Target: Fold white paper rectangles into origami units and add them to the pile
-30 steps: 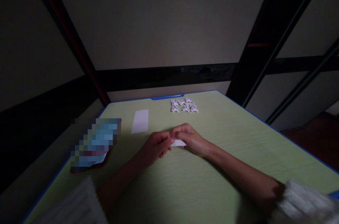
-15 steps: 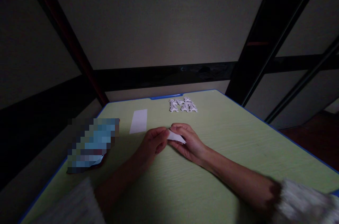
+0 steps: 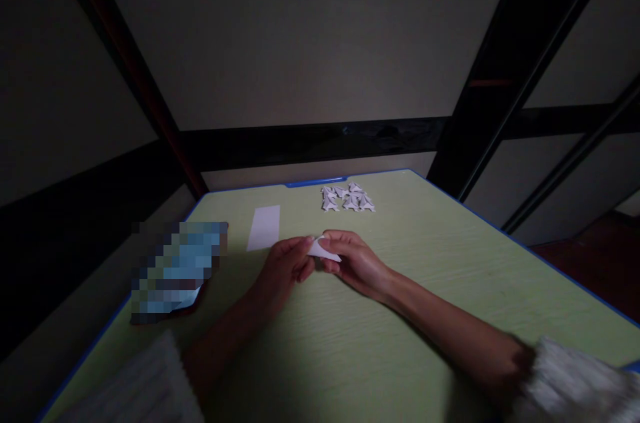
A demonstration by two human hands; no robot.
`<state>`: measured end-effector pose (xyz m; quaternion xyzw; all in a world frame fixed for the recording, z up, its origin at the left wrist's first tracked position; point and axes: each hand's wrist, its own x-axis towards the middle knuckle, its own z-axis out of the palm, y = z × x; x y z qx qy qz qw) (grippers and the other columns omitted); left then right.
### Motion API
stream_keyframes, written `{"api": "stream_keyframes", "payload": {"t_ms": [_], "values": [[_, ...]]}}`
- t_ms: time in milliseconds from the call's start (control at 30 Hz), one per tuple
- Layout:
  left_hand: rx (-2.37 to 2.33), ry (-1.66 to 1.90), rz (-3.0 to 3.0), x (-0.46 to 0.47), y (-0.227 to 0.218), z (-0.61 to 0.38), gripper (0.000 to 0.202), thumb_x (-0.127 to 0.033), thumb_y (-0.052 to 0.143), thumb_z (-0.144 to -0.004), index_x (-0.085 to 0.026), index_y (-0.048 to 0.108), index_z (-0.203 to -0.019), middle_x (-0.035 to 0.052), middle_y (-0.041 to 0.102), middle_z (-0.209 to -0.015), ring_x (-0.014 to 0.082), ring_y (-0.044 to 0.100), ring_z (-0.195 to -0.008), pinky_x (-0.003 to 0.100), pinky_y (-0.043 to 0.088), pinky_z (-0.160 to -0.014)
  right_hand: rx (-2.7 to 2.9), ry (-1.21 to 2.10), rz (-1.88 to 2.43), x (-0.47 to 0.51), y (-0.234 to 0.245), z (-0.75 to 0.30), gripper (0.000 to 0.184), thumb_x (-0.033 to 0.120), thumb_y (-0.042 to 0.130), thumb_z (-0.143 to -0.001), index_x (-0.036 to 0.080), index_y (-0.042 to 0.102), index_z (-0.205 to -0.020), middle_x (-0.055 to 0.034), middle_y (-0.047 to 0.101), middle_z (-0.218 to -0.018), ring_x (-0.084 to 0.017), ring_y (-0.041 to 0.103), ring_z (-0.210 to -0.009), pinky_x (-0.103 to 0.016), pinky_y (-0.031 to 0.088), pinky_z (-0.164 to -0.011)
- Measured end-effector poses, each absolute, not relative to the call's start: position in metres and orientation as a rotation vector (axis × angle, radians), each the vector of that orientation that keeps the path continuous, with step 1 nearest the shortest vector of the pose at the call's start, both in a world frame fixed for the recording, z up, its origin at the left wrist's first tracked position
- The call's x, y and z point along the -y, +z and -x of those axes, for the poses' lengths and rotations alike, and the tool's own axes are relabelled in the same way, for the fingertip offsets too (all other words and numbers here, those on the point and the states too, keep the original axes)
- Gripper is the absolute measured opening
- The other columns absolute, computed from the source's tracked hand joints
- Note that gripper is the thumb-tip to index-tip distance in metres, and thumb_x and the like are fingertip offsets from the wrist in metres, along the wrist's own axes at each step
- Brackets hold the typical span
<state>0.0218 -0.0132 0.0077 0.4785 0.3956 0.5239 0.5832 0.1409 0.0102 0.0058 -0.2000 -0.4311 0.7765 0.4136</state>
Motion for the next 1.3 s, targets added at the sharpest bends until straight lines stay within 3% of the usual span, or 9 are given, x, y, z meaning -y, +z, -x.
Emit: {"api": "stream_keyframes", "payload": {"t_ms": [100, 267, 533, 733, 967, 1300], "values": [[-0.935, 1.219, -1.109, 0.013, 0.008, -0.021, 0.034, -0.041, 0.057, -0.062, -0.016, 0.038, -0.047, -0.0102, 0.023, -0.034, 0.0026, 0.025, -0.032, 0.021, 0.013, -0.036, 1.171, 1.905, 0.53, -0.012, 0.005, -0.142, 0.021, 0.023, 0.057, -0.065, 0.013, 0.047, -0.049, 0.0057, 0.042, -0.036, -0.003, 0.032, -0.034, -0.02, 0.017, -0.04], [-0.978, 1.226, -1.107, 0.013, 0.009, -0.019, 0.03, -0.038, 0.054, -0.066, -0.015, 0.042, -0.052, -0.0074, 0.037, -0.035, 0.0025, 0.028, -0.034, 0.019, 0.015, -0.037, 1.292, 1.896, 0.571, -0.013, 0.003, -0.144, 0.028, 0.031, 0.055, -0.068, 0.013, 0.045, -0.049, 0.0062, 0.041, -0.037, -0.003, 0.029, -0.035, -0.021, 0.015, -0.042], [-1.004, 1.24, -1.074, 0.011, 0.008, -0.019, 0.038, -0.037, 0.055, -0.064, -0.017, 0.032, -0.041, -0.0093, 0.024, -0.031, 0.0041, 0.032, -0.033, 0.019, 0.021, -0.037, 1.323, 1.793, 0.644, -0.014, 0.0, -0.147, 0.036, 0.039, 0.058, -0.064, 0.014, 0.041, -0.046, 0.0092, 0.029, -0.034, -0.003, 0.019, -0.034, -0.023, 0.006, -0.039], [-0.956, 1.257, -1.039, 0.01, 0.006, -0.017, 0.04, -0.035, 0.055, -0.066, -0.017, 0.033, -0.038, -0.0083, 0.026, -0.028, 0.0059, 0.037, -0.034, 0.019, 0.025, -0.038, 1.273, 1.876, 0.601, -0.015, 0.001, -0.146, 0.034, 0.034, 0.058, -0.067, 0.013, 0.044, -0.044, 0.0077, 0.036, -0.031, -0.003, 0.024, -0.033, -0.022, 0.011, -0.041], [-0.981, 1.194, -1.156, 0.008, 0.001, -0.015, 0.035, -0.038, 0.049, -0.07, -0.015, 0.044, -0.044, -0.0031, 0.046, -0.036, 0.0071, 0.041, -0.036, 0.021, 0.026, -0.04, 1.243, 1.903, 0.602, -0.018, 0.001, -0.147, 0.032, 0.031, 0.057, -0.068, 0.011, 0.048, -0.045, 0.0052, 0.043, -0.033, -0.002, 0.028, -0.032, -0.022, 0.013, -0.041], [-0.99, 1.199, -1.139, 0.006, -0.001, -0.015, 0.038, -0.042, 0.049, -0.069, -0.017, 0.035, -0.045, -0.0078, 0.032, -0.033, 0.0038, 0.032, -0.031, 0.019, 0.019, -0.036, 1.167, 1.966, 0.586, -0.018, 0.0, -0.145, 0.028, 0.034, 0.056, -0.067, 0.01, 0.051, -0.054, 0.0022, 0.051, -0.043, -0.003, 0.039, -0.036, -0.018, 0.022, -0.039]]}}
